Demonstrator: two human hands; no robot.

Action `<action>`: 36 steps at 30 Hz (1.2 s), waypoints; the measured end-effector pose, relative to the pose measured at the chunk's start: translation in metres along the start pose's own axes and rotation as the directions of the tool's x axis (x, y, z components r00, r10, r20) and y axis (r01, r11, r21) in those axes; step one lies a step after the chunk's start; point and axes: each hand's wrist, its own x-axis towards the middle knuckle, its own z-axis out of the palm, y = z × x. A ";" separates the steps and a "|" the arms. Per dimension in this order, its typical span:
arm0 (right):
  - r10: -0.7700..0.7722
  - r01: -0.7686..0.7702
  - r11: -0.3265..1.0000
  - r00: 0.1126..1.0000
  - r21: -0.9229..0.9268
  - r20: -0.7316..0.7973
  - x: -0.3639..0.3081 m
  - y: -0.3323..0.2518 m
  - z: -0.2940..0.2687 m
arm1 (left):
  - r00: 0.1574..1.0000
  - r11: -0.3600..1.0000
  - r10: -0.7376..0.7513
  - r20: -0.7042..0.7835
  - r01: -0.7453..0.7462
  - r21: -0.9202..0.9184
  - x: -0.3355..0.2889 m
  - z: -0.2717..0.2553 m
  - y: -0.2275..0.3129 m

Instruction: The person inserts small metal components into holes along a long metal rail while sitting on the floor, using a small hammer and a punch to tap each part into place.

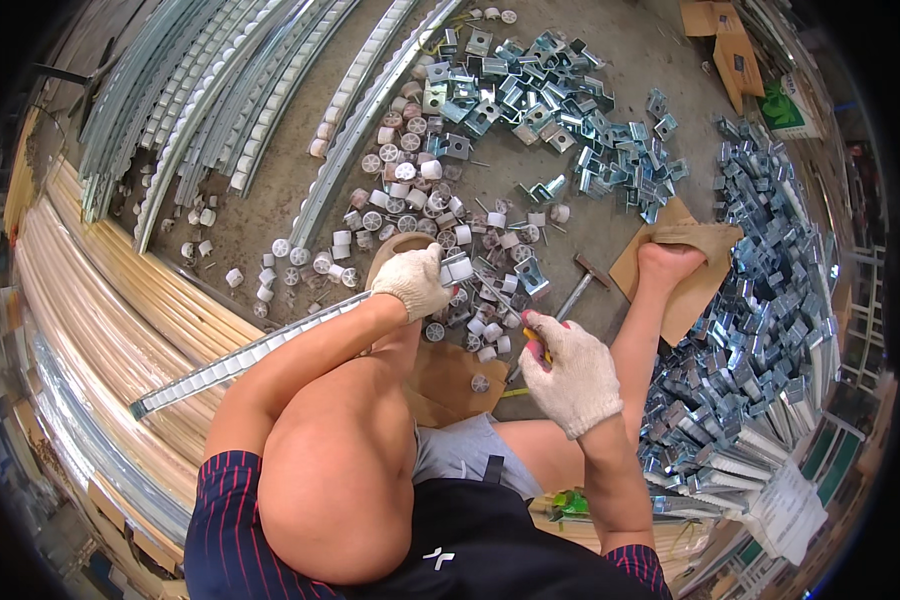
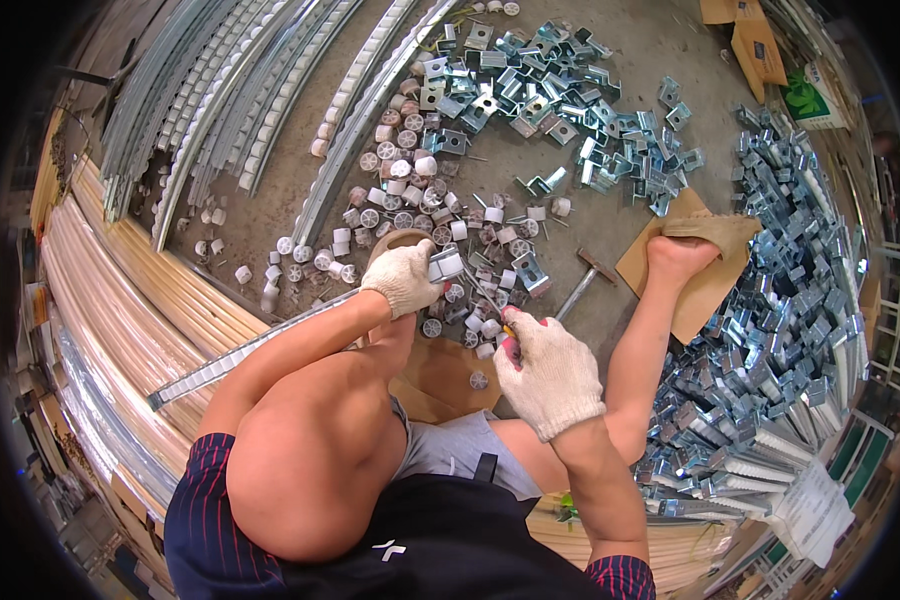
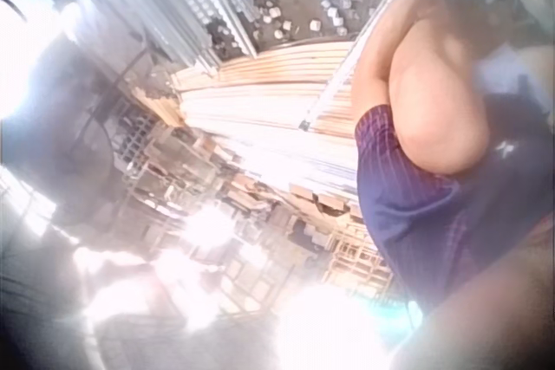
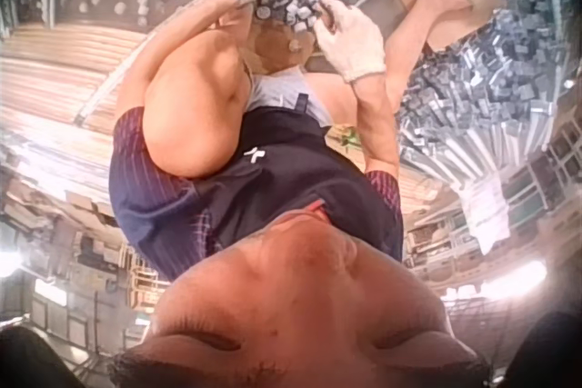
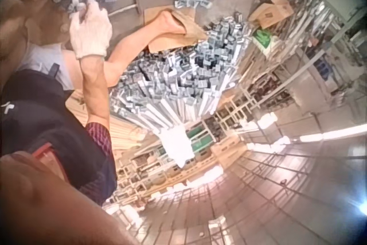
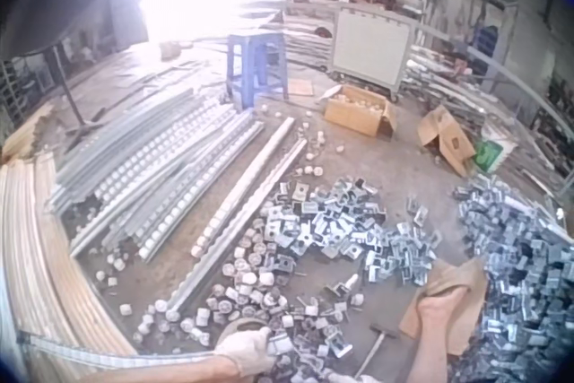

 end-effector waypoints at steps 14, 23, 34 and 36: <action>-0.020 0.057 0.964 0.989 -0.259 0.145 0.030 -0.035 -0.010 | 1.000 1.000 0.003 -0.005 -0.003 -0.028 -0.003 -0.001 -0.005; -0.119 0.295 0.836 0.921 -0.463 0.372 0.074 -0.057 -0.013 | 0.998 0.999 0.036 -0.049 -0.037 -0.026 0.000 0.005 -0.006; 0.010 0.093 0.963 0.926 -0.254 0.378 0.059 -0.028 0.003 | 0.997 0.999 0.043 -0.066 -0.041 0.035 -0.002 0.010 -0.009; 0.049 0.118 0.942 0.878 -0.314 0.476 0.083 -0.037 -0.010 | 0.997 0.998 0.037 -0.072 -0.034 0.045 0.000 0.013 -0.004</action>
